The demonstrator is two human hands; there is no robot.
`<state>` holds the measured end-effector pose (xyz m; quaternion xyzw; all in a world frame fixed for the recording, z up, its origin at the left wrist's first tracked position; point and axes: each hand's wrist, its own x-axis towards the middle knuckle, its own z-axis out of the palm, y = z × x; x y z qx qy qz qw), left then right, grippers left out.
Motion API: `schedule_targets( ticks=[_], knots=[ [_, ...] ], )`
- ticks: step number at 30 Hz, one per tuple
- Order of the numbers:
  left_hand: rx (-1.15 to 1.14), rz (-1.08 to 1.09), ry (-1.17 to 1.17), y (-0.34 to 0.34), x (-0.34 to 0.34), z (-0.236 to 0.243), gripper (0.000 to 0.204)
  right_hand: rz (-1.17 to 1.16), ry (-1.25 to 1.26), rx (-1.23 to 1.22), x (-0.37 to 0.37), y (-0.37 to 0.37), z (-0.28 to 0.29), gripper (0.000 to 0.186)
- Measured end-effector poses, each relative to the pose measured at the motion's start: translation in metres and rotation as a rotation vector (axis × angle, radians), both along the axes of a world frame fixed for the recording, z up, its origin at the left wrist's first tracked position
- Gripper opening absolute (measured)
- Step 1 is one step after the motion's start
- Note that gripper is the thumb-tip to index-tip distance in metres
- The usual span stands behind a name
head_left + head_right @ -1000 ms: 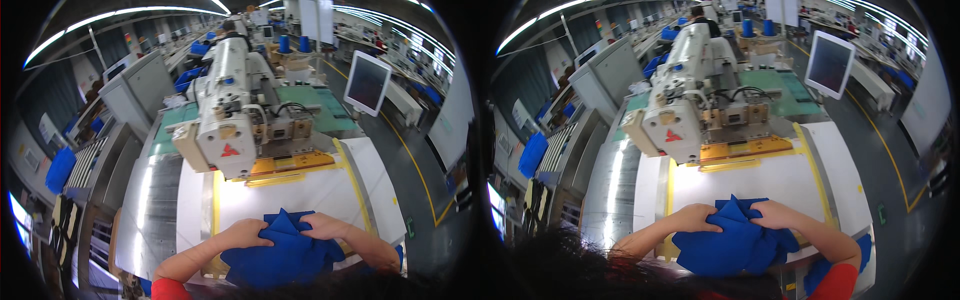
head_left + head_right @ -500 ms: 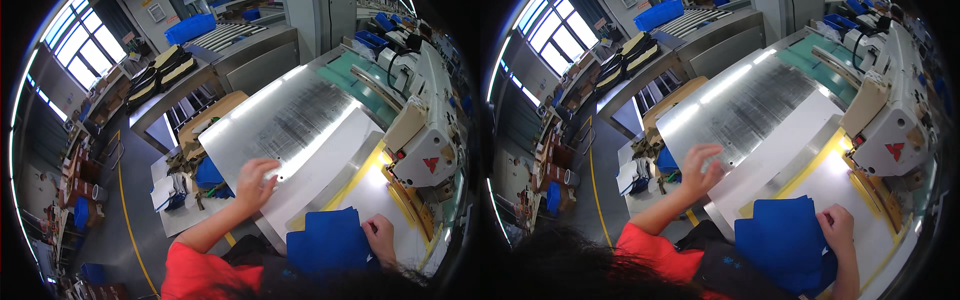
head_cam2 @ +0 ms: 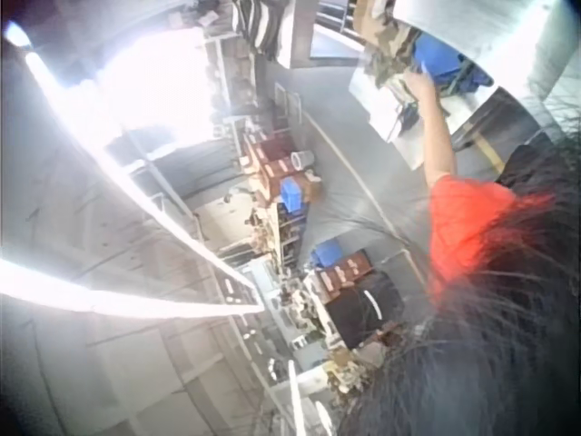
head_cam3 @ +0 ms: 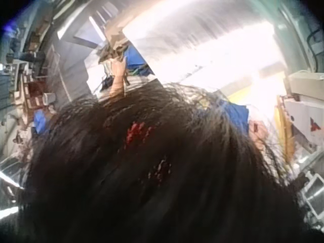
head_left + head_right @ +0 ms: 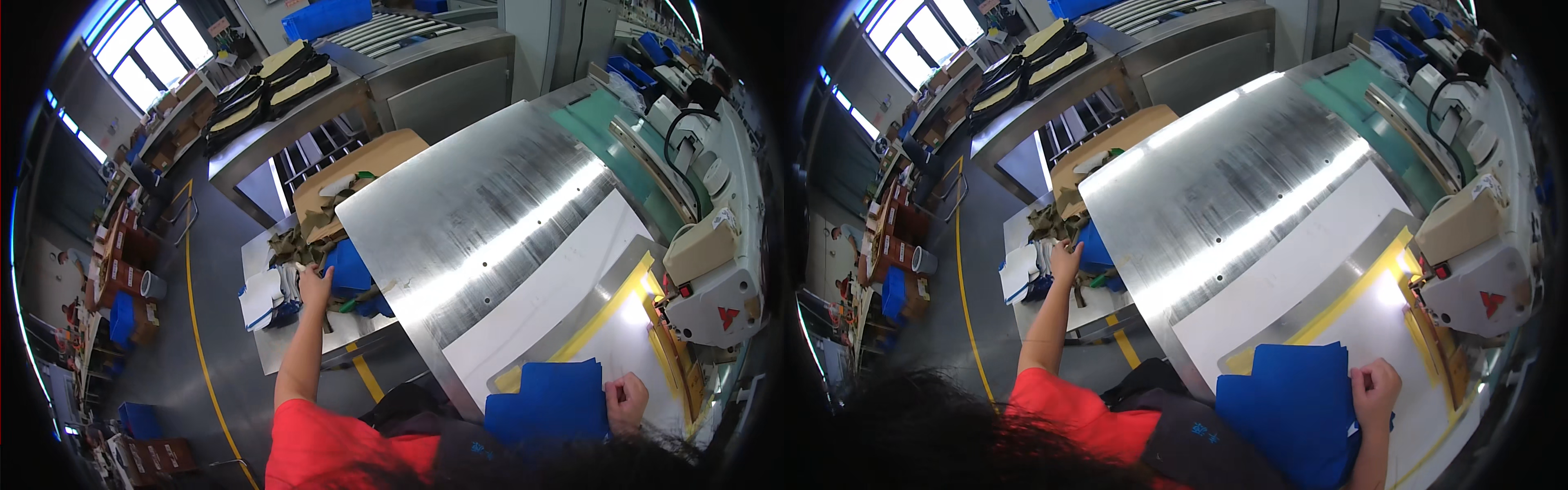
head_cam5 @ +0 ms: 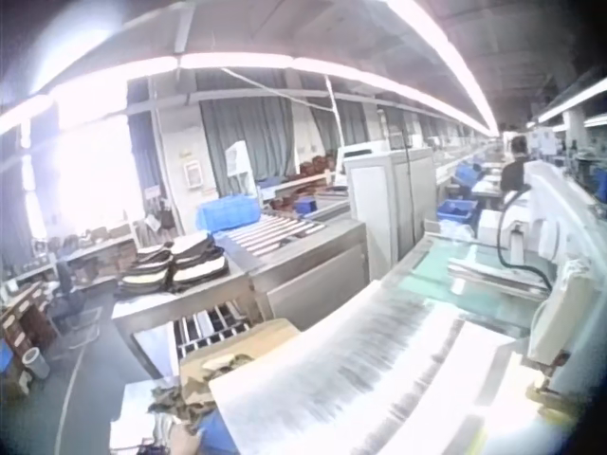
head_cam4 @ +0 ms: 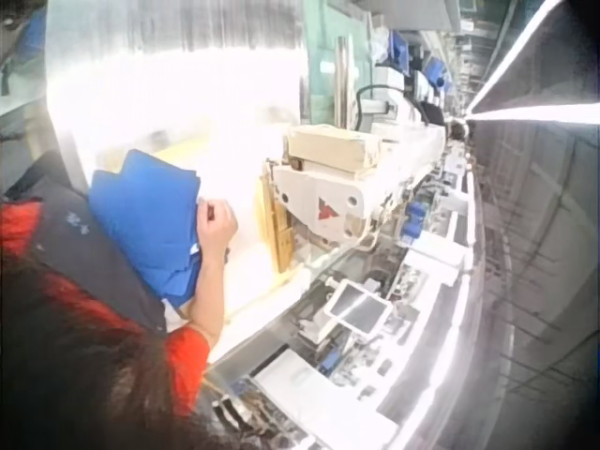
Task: The person sews blue fabric pieces together using an industrial sewing machine.
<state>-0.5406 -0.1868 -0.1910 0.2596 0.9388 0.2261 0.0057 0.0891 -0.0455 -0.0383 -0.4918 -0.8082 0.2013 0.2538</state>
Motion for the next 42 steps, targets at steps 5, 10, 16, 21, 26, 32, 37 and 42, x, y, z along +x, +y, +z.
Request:
schedule_targets(
  ticks=[5, 10, 16, 21, 26, 32, 37, 42],
  knots=[
    [-0.135, 0.203, -0.27, 0.005, -0.015, -0.029, 0.074, 0.029, 0.011, -0.006, -0.002, 0.003, -0.001, 0.022],
    [-0.021, 0.133, -0.391, 0.008, -0.02, -0.029, 0.058, 0.018, -0.009, 0.002, 0.005, 0.003, 0.0, 0.022],
    [0.268, 0.138, -0.317, 0.01, -0.025, -0.017, 0.043, 0.057, 0.01, 0.047, 0.002, 0.004, 0.001, 0.022],
    [0.32, 0.092, -0.504, 0.018, -0.043, 0.057, 0.034, 0.064, 0.054, 0.057, -0.002, 0.004, -0.001, 0.022],
    [-0.041, -0.165, 0.008, 0.033, -0.039, 0.173, 0.039, 0.047, 0.054, 0.06, -0.004, 0.0, 0.006, 0.022],
    [-0.217, -0.62, 0.461, 0.033, 0.008, 0.322, 0.032, 0.064, 0.101, 0.013, -0.004, 0.004, 0.001, 0.02],
    [-0.347, -0.957, 0.681, 0.078, 0.065, 0.362, 0.021, 0.076, 0.105, 0.016, -0.007, 0.004, 0.009, 0.019],
    [-0.352, -1.468, 0.742, 0.164, 0.131, 0.267, 0.01, 0.059, 0.127, -0.016, -0.009, 0.003, 0.008, 0.018]
  ],
)
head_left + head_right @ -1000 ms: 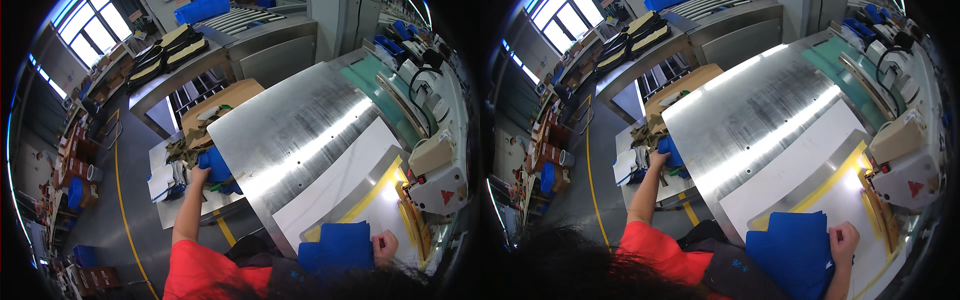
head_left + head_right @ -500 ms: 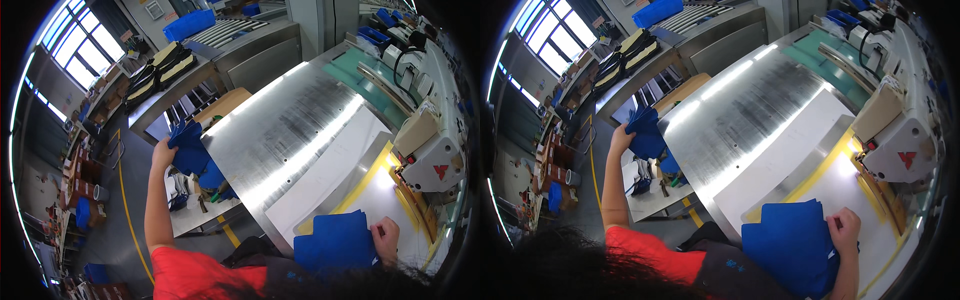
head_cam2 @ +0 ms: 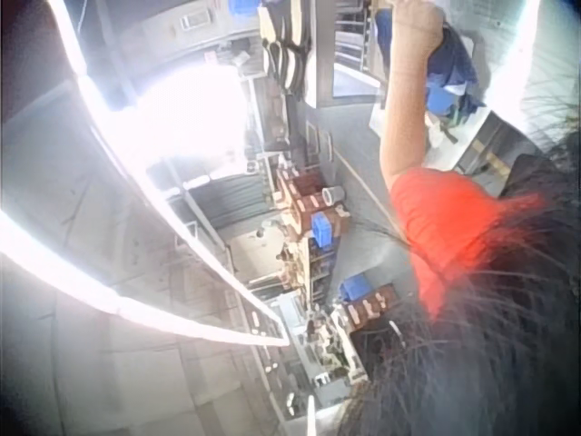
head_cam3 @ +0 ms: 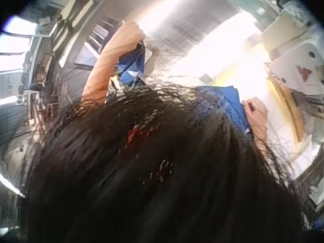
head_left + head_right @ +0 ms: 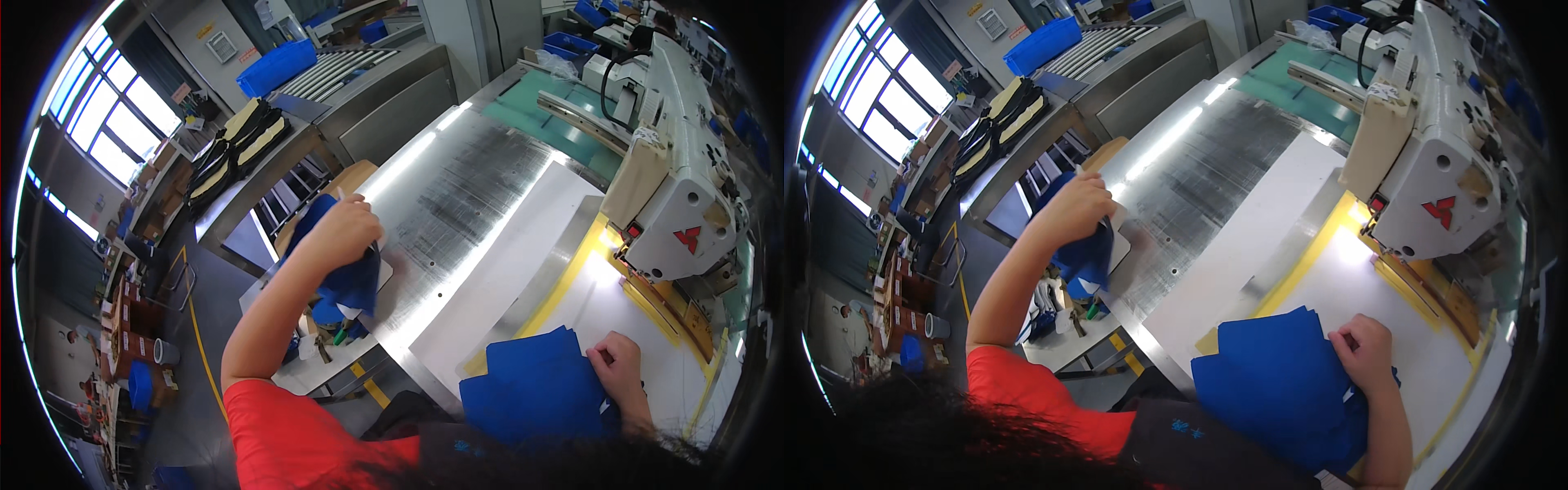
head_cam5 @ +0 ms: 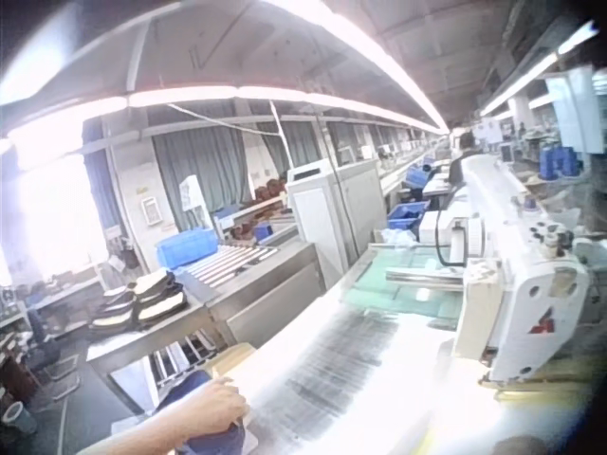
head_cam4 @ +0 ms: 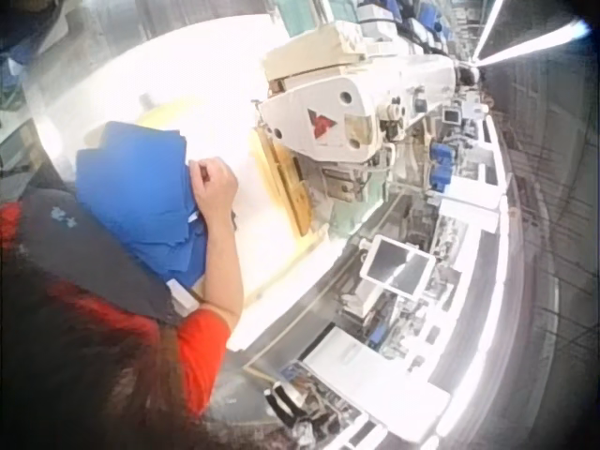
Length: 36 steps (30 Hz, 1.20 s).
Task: The person sews blue fabric pieces together using an industrial sewing machine.
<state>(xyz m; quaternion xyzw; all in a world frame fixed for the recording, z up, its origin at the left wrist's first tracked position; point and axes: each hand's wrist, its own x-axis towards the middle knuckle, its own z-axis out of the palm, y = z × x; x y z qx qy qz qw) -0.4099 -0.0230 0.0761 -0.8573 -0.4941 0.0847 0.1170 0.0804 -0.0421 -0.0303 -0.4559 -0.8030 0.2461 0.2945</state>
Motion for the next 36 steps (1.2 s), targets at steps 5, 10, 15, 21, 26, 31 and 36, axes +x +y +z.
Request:
schedule_targets(
  ticks=[5, 10, 15, 21, 26, 31, 36],
  knots=[
    [-0.075, -0.241, -0.036, 0.057, 0.065, -0.048, 0.006, 0.01, -0.018, 0.003, 0.003, -0.007, 0.008, 0.016],
    [-0.081, -0.219, -0.175, 0.07, 0.078, -0.047, 0.019, 0.033, 0.017, -0.026, 0.0, -0.001, 0.003, 0.016],
    [-0.048, 0.065, -0.603, 0.067, 0.061, -0.03, 0.036, 0.048, 0.031, -0.029, 0.0, 0.003, 0.004, 0.017],
    [-0.178, -0.014, -0.717, 0.089, 0.045, -0.027, 0.034, 0.045, 0.042, -0.046, -0.001, 0.002, 0.007, 0.016],
    [-0.212, -0.061, -0.445, 0.111, 0.037, -0.035, 0.015, 0.102, 0.023, -0.014, 0.001, 0.002, 0.007, 0.018],
    [-0.012, -0.096, -0.386, 0.078, 0.041, -0.011, 0.01, 0.095, 0.036, -0.047, 0.002, 0.002, 0.009, 0.02],
    [0.292, -0.134, -0.442, 0.022, 0.061, 0.048, 0.015, 0.098, 0.069, -0.145, 0.004, 0.005, 0.013, 0.016]
  ],
)
